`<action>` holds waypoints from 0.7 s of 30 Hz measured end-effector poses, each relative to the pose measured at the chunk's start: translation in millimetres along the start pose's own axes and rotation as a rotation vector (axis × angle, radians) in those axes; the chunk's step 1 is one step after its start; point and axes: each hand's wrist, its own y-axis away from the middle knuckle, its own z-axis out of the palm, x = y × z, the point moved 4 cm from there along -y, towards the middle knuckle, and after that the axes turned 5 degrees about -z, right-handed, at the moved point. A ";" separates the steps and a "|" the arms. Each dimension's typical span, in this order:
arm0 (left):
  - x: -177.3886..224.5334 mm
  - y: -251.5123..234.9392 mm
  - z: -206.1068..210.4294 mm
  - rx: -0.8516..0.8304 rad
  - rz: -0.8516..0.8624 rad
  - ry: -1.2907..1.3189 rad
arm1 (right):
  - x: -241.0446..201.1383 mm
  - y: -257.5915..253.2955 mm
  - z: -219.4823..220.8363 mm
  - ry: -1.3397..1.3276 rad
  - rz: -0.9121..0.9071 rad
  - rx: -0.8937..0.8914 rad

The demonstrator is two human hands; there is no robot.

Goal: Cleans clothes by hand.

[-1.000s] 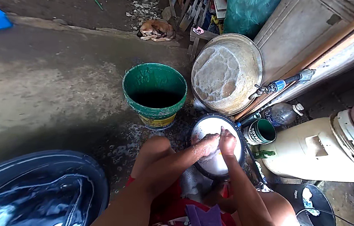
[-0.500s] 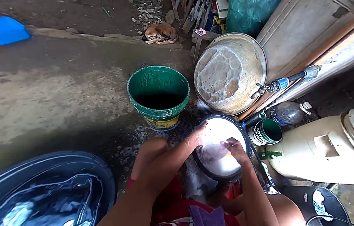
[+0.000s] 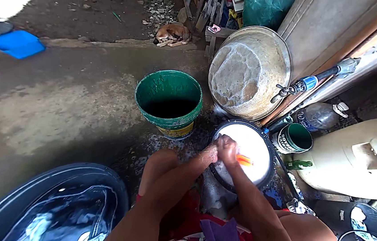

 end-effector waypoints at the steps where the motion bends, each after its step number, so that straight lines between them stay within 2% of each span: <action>1: -1.2 -1.6 -3.0 0.033 -0.035 0.022 | -7.9 11.5 9.4 -0.050 -0.028 0.039; 2: -8.3 -14.8 -9.1 0.063 -0.044 0.010 | -2.7 20.6 15.6 -0.111 0.004 0.054; 4: -30.3 -52.9 -35.6 0.081 -0.057 -0.032 | 44.8 33.1 14.5 -0.123 0.255 -0.084; 7: -48.4 -88.1 -75.1 0.189 -0.096 -0.129 | 142.4 54.5 -8.0 0.264 0.602 -0.457; 9: -52.8 -94.6 -97.2 0.294 -0.086 -0.232 | 179.4 79.1 -13.6 0.454 0.683 -0.709; 11: -51.2 -95.3 -111.6 0.389 -0.041 -0.266 | 197.4 97.1 -8.2 0.513 0.645 -0.875; 13: -45.3 -93.1 -114.7 0.422 0.043 -0.230 | 204.5 102.5 -5.7 0.444 0.606 -0.790; 15: -42.5 -92.5 -107.8 0.375 0.121 -0.127 | 212.4 105.0 -14.3 0.274 0.697 -0.480; 17: -39.5 -90.7 -93.3 0.273 0.146 0.032 | 219.2 109.3 -22.8 0.161 0.875 -0.178; 19: -37.3 -89.9 -75.3 0.126 0.100 0.143 | 219.9 115.3 -19.2 0.084 0.984 -0.071; 21: -39.8 -96.1 -55.4 -0.017 0.025 0.170 | 208.6 112.2 -4.6 -0.051 0.981 -0.055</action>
